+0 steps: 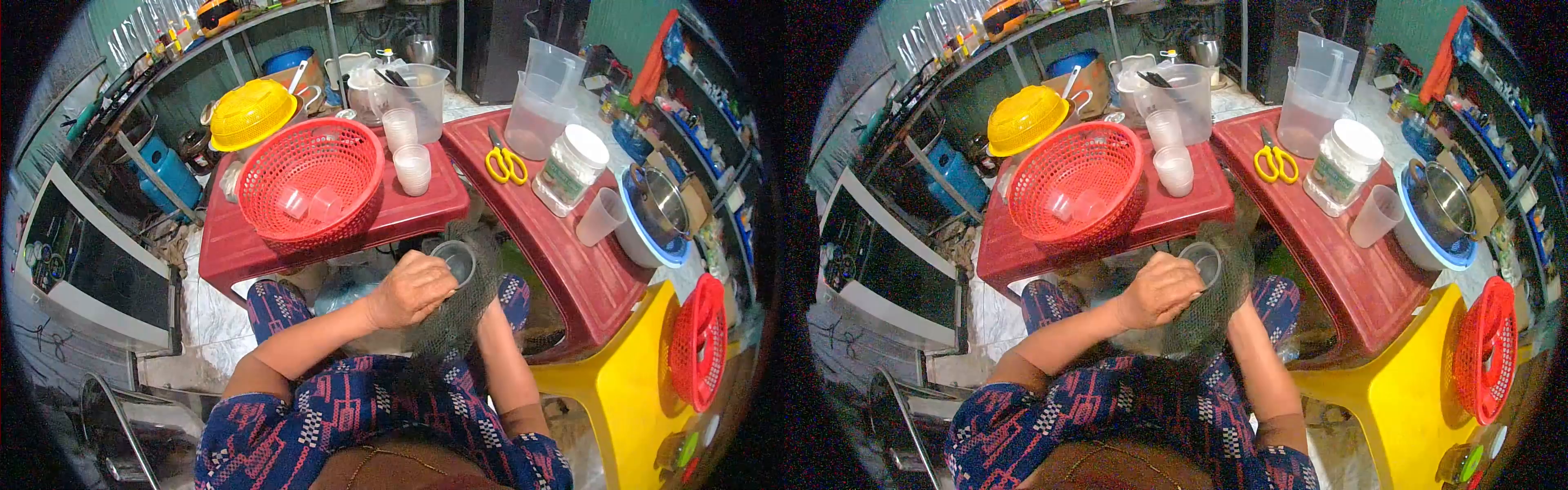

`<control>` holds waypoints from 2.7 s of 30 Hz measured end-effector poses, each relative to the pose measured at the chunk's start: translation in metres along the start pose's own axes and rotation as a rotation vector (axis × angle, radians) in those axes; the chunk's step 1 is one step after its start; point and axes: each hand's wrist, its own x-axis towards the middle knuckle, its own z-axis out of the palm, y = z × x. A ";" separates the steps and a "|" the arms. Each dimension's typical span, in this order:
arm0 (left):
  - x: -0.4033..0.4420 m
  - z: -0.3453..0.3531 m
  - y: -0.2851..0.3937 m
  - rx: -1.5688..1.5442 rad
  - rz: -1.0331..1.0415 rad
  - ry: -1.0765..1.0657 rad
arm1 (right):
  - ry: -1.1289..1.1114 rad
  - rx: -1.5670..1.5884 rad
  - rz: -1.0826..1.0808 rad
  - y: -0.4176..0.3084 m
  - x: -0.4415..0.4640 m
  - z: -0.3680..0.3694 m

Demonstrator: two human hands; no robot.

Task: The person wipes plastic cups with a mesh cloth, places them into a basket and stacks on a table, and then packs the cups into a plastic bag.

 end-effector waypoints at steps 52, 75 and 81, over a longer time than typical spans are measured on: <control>-0.010 0.010 -0.027 -0.015 -0.605 -0.054 | 0.078 -0.333 0.100 0.027 -0.007 -0.002; -0.027 0.007 -0.028 -0.351 -0.745 -0.050 | -0.037 -0.527 -0.045 0.031 0.000 0.002; -0.007 -0.002 -0.016 -0.065 -0.701 -0.133 | 0.076 -1.121 -0.535 0.003 0.000 0.013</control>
